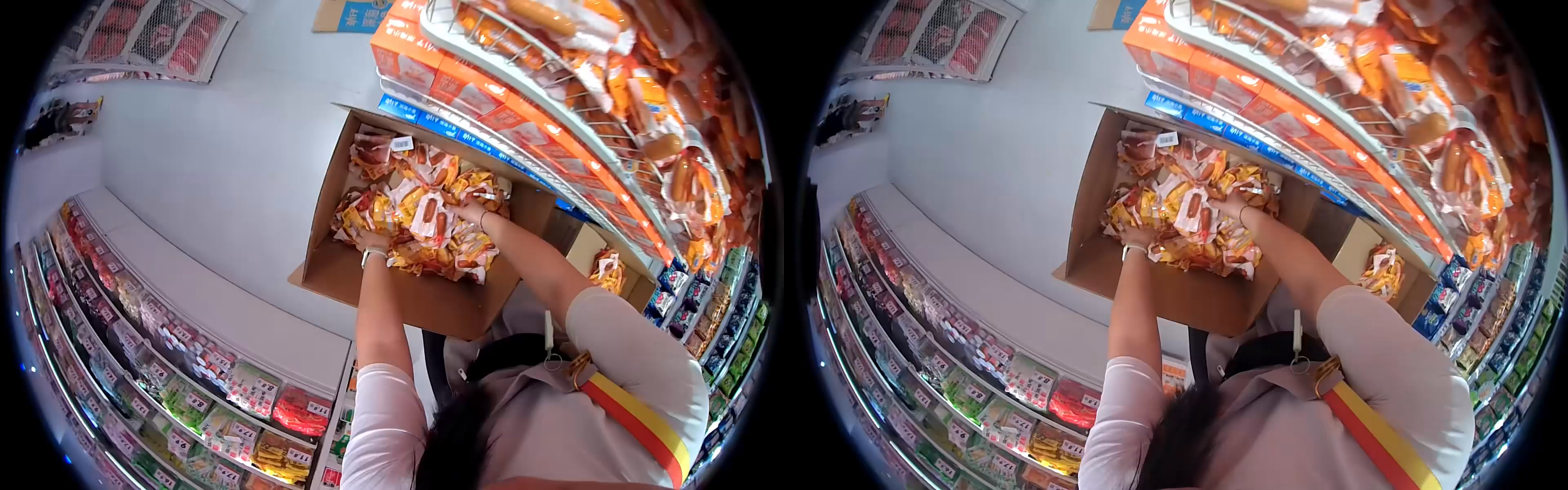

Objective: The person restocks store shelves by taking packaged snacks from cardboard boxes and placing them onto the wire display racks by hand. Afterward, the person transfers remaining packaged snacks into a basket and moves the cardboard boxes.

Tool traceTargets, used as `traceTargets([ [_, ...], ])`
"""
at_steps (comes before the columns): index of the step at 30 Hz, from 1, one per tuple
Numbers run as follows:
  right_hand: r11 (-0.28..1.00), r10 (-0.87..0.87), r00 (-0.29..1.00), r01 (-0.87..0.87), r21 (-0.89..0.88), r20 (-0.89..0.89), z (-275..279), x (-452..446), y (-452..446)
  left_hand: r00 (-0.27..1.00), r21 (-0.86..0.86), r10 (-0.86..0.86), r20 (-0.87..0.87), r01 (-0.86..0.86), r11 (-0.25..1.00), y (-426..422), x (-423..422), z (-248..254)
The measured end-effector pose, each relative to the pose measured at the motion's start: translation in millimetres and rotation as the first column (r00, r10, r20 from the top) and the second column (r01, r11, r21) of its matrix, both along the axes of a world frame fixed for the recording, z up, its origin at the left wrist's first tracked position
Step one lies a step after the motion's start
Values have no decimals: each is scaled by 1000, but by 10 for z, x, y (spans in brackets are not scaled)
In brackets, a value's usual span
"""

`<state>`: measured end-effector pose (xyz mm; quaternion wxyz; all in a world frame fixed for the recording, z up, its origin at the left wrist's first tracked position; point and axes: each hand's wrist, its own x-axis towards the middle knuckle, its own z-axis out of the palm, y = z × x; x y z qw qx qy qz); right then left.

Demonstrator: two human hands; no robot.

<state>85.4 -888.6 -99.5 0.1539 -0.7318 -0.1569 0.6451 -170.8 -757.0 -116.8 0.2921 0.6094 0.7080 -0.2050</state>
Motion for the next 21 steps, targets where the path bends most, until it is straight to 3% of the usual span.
traceTargets([
  [1, 995, -97, 994, 97, 17, 44, 23, -87, 104, 998, -152, -2, -70, -8, 988, 236, 18, 171],
  [2, 980, 91, 943, -141, 137, 319, -58, -230, 180, 994, -26, -104, -17, 103, 994, 352, -111, 28],
  [3, 920, 213, 750, -369, 128, 626, -138, -373, 259, 923, 59, -385, -20, 385, 921, 469, -271, -156],
  [4, 800, 247, 719, -529, 282, 649, -81, -338, 430, 774, 149, -633, -34, 630, 762, 625, -381, -362],
  [5, 628, 392, 600, -728, 273, 697, -38, -342, 629, 577, 434, -781, -237, 782, 447, 784, -510, -907],
  [6, 527, 523, 559, -805, 270, 643, -82, -361, 771, 383, 598, -787, -483, 801, 23, 827, -621, -1400],
  [7, 532, 534, 557, -806, 260, 636, -198, -432, 858, 385, 599, -795, -469, 800, 33, 868, -519, -1279],
  [8, 475, 593, 514, -845, 245, 620, -314, -490, 952, 274, 377, -951, -141, 903, 204, 1004, -262, -878],
  [9, 415, 645, 465, -880, 232, 606, -434, -531, 1035, 224, 94, -946, 233, 963, 251, 1068, -66, -696],
  [11, 422, 661, 430, -890, 169, 615, -573, -586, 1053, 208, 138, -935, 286, 957, 255, 939, 95, -893],
  [14, 509, 658, 517, -841, 182, 547, -501, -575, 859, 442, 136, -881, 167, 875, 465, 697, 34, -993],
  [15, 509, 661, 511, -843, 172, 549, -410, -528, 750, 441, 143, -880, 175, 873, 466, 701, -15, -1030],
  [17, 458, 688, 525, -849, 262, 501, -186, -472, 526, 522, 68, -832, 188, 838, 541, 769, -181, -1068],
  [18, 452, 750, 521, -854, 258, 408, 1, -434, 482, 462, 180, -849, 258, 840, 512, 834, -266, -995],
  [19, 366, 791, 431, -902, 228, 435, -53, -423, 309, 458, 191, -851, 257, 839, 509, 867, -213, -934],
  [21, 298, 786, 277, -953, 53, 553, -135, -494, 149, 519, -185, -811, 268, 854, 486, 913, -166, -851],
])
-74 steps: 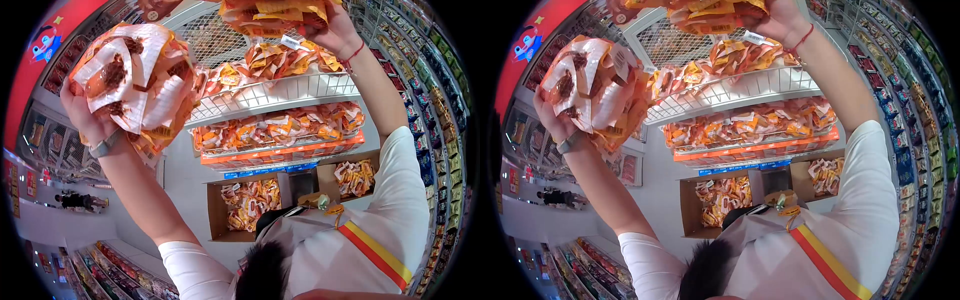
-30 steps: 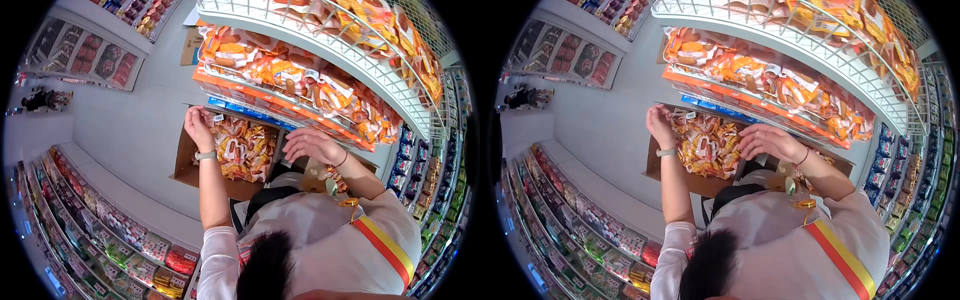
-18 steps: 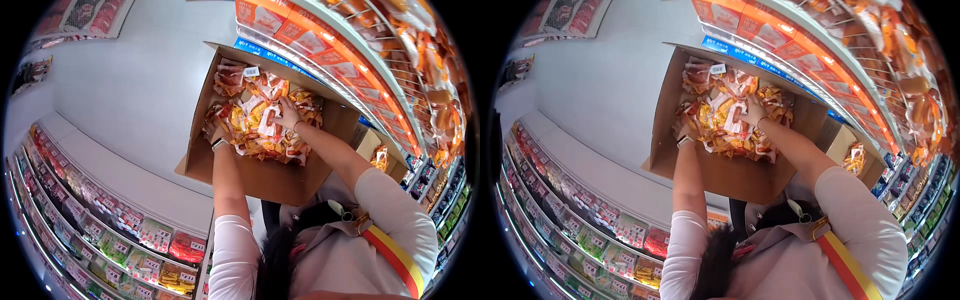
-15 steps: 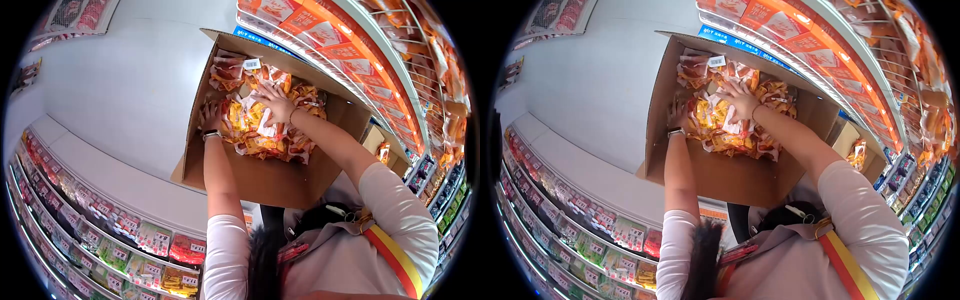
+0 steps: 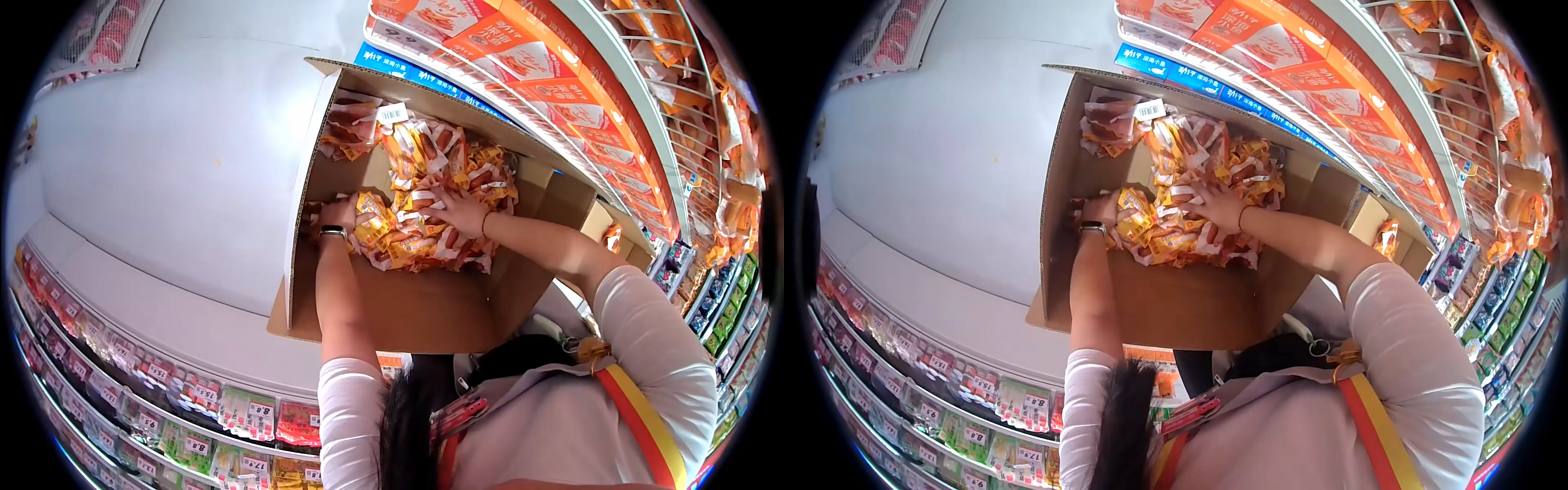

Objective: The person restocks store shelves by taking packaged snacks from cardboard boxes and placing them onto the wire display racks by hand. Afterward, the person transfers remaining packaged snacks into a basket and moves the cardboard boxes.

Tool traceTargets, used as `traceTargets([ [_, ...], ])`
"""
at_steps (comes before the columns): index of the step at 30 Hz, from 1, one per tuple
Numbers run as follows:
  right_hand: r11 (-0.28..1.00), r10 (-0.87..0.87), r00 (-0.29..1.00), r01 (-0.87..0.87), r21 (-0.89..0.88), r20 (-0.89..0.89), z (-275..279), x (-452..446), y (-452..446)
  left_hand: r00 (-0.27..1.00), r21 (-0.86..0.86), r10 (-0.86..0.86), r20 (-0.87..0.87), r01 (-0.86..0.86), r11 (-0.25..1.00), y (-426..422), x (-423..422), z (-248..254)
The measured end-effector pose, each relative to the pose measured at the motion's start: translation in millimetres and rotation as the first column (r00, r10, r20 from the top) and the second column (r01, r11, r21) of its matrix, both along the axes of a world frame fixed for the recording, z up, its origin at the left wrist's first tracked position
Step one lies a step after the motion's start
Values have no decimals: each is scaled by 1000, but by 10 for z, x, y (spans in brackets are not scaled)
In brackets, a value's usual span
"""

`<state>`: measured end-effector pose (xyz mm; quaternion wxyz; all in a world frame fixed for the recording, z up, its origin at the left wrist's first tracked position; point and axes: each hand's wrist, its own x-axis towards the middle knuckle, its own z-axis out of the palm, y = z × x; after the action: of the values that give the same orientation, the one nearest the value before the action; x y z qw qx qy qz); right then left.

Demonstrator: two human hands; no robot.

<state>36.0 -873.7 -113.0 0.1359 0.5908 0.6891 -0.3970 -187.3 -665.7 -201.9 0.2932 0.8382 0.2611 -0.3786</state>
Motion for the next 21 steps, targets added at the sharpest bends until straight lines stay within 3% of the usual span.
traceTargets([
  [1, 1000, -1, 1000, 1, 4, 2, -33, 13, 4, 993, 77, -43, 105, 35, 996, -36, -52, 2],
  [3, 964, -239, 961, 217, -154, -139, -75, -11, 29, 998, 33, -31, 53, 30, 999, -27, -51, 48],
  [4, 964, -242, 960, 220, -152, -144, -116, -18, 13, 1000, -11, -17, 1, 17, 1000, -29, -52, 105],
  [6, 862, -494, 852, 454, -225, -173, -158, -38, 56, 993, 22, 59, 103, -61, 998, -33, -91, 354],
  [7, 877, -479, 846, 468, -108, -234, -93, -15, 16, 999, 33, -33, 39, 32, 999, -9, -63, 514],
  [8, 853, -521, 813, 506, -127, -260, -31, -12, -8, 992, 39, -125, -28, 126, 991, 6, -41, 687],
  [11, 781, -551, 672, 625, -21, -495, 472, 164, -42, 988, 1, 90, 129, -91, 996, -11, 35, 1535],
  [12, 697, -696, 562, 679, -232, -448, 786, 280, -12, 978, 3, 128, 162, -130, 991, -9, 70, 1883],
  [14, 672, -604, 456, 732, -111, -653, 1198, 531, -107, 943, 36, 278, 185, -289, 957, -42, 55, 2620],
  [16, 661, -599, 521, 750, -8, -609, 1937, 771, -194, 831, 32, 392, 396, -439, 898, -136, -52, 3216],
  [18, 640, -566, 523, 766, 60, -637, 3073, 1001, -262, 672, -89, 597, 438, -628, 773, -297, -25, 4008],
  [20, 665, -560, 540, 745, 47, -629, 4159, 1246, -452, 629, 55, 431, 647, -602, 796, -505, 340, 5181],
  [21, 680, -474, 553, 724, 114, -685, 4621, 1368, -555, 566, 71, 361, 741, -601, 796, -590, 512, 5677],
])
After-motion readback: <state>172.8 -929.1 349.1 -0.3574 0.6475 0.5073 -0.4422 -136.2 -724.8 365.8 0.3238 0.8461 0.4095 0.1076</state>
